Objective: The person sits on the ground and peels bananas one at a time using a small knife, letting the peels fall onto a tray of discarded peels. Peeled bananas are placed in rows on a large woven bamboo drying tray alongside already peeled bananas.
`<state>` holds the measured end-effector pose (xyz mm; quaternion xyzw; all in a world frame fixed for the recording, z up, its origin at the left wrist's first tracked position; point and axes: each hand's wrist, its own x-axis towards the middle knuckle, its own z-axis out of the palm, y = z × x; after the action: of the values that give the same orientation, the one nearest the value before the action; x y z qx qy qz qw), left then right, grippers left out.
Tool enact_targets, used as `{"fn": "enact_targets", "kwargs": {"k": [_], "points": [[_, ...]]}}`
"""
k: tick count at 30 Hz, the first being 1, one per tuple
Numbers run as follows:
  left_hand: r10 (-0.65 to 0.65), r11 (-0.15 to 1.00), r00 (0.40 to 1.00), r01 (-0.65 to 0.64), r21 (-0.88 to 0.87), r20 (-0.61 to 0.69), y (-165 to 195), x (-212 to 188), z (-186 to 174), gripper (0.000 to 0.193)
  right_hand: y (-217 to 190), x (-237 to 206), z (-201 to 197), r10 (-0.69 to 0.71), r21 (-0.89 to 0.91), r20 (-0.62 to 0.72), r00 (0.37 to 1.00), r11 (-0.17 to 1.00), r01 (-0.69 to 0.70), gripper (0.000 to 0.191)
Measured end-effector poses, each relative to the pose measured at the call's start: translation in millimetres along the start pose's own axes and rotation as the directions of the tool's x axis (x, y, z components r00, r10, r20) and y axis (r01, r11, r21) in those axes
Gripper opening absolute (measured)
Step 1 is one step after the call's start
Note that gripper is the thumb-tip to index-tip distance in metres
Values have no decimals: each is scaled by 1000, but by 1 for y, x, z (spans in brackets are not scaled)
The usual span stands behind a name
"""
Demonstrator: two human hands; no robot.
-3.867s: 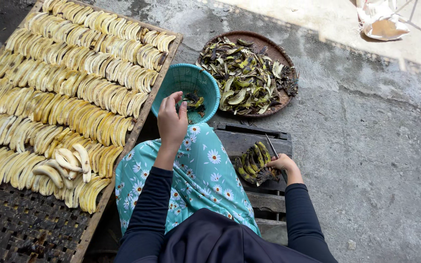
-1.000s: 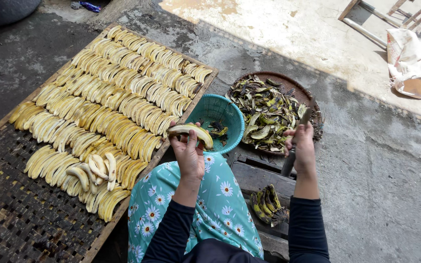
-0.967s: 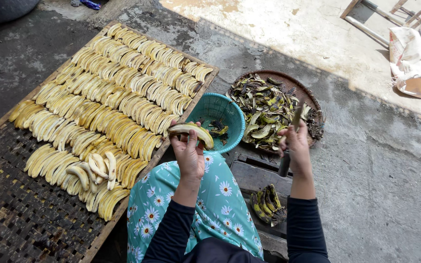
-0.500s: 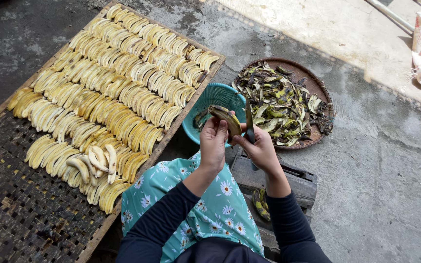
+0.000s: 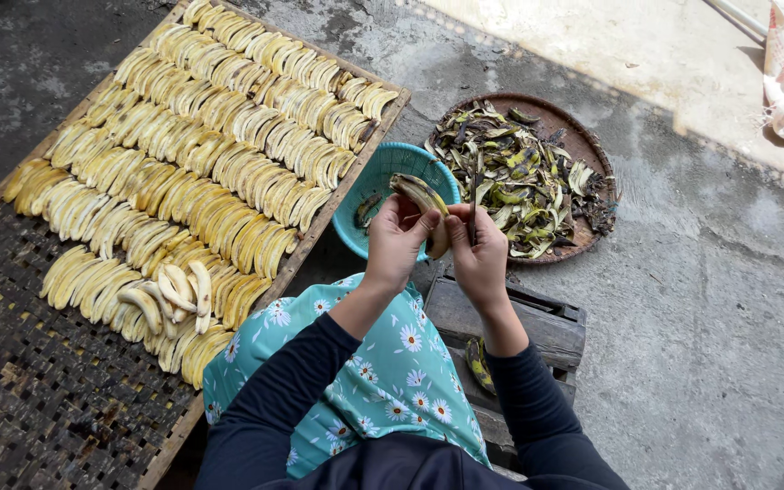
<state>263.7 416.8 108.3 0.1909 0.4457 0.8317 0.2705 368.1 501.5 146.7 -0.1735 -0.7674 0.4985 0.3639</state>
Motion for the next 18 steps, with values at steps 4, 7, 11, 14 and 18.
{"fn": "enact_targets", "kwargs": {"k": [4, 7, 11, 14, 18], "points": [[-51, 997, 994, 44, -70, -96, -27, -6, -2, 33, 5, -9, 6, -90, -225, -52, 995, 971, 76, 16], [-115, 988, 987, 102, -118, -111, -44, -9, -6, 33, 13, -17, 8, -40, -229, -67, 997, 973, 24, 18], [-202, 979, 972, 198, -45, -122, -50, -12, -4, 31, 23, -24, 2, -60, -194, -81, 995, 980, 43, 20], [-302, 922, 953, 298, -249, 22, -41, -9, -3, 29, 27, -25, -4, 269, 200, 6, 963, 943, -265, 20], [-510, 735, 845, 524, -430, 159, -22, -7, -15, 42, 28, -26, -6, 371, 311, 98, 924, 870, -382, 22]]}}
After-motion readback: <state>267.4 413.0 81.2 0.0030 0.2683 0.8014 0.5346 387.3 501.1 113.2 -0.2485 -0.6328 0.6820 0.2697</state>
